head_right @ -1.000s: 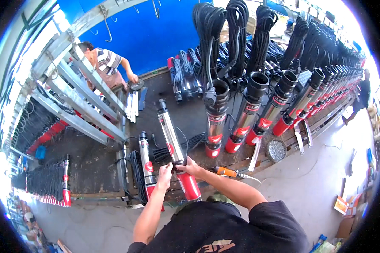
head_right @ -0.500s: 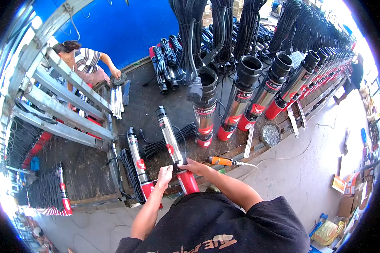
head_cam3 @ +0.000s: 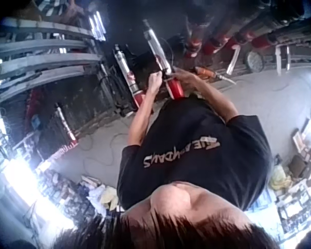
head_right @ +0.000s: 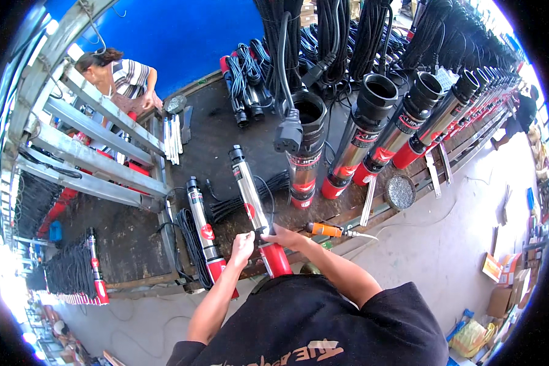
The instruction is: The person assembles mechanical water pumps by attaching components, using a pneumatic screwdriver to tighten screws on the motor housing, and organizing the completed units on a workspace table.
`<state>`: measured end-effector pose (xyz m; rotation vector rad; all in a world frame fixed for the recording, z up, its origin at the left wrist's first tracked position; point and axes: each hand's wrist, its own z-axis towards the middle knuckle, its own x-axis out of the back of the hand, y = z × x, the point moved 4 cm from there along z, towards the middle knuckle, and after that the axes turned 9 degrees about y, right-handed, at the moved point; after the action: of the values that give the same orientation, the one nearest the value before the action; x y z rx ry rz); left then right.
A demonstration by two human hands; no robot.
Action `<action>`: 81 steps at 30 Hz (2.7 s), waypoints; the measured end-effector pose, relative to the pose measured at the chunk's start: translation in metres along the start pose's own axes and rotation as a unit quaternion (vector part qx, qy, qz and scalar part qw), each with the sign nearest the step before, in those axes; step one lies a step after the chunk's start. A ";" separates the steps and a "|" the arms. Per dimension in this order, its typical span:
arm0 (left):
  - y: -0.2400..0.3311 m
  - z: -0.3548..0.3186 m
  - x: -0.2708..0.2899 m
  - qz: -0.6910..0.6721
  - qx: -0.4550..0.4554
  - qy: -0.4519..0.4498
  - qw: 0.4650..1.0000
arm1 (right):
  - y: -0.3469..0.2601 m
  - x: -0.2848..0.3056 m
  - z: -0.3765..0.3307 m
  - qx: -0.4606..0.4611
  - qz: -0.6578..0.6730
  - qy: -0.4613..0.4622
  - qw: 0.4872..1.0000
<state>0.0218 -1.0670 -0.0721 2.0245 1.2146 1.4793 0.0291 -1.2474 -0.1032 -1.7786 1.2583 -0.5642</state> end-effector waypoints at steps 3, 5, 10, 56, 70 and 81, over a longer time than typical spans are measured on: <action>0.024 0.002 0.002 0.060 -0.014 0.029 0.998 | -0.015 -0.007 0.000 -0.008 -0.121 0.075 0.990; 0.021 0.002 0.003 0.070 -0.010 0.024 0.997 | -0.014 -0.011 0.001 -0.026 -0.153 0.075 0.985; 0.043 0.006 0.008 0.118 0.006 0.039 0.992 | -0.001 -0.019 0.016 -0.079 -0.151 0.092 0.981; -0.001 0.010 -0.055 -0.455 0.152 -0.114 0.870 | -0.029 0.035 0.006 0.103 -0.339 0.189 0.916; 0.004 0.001 -0.053 -0.431 0.181 -0.043 0.883 | 0.047 0.411 -0.198 -0.249 -0.424 0.552 0.673; 0.001 0.008 -0.057 -0.444 0.156 -0.082 0.879 | 0.068 0.433 -0.183 -0.180 -0.538 0.492 0.660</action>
<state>0.0248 -1.1113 -0.1087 1.3418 2.0109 0.6735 0.0231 -1.7227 -0.1124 -2.5909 0.7374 -2.3456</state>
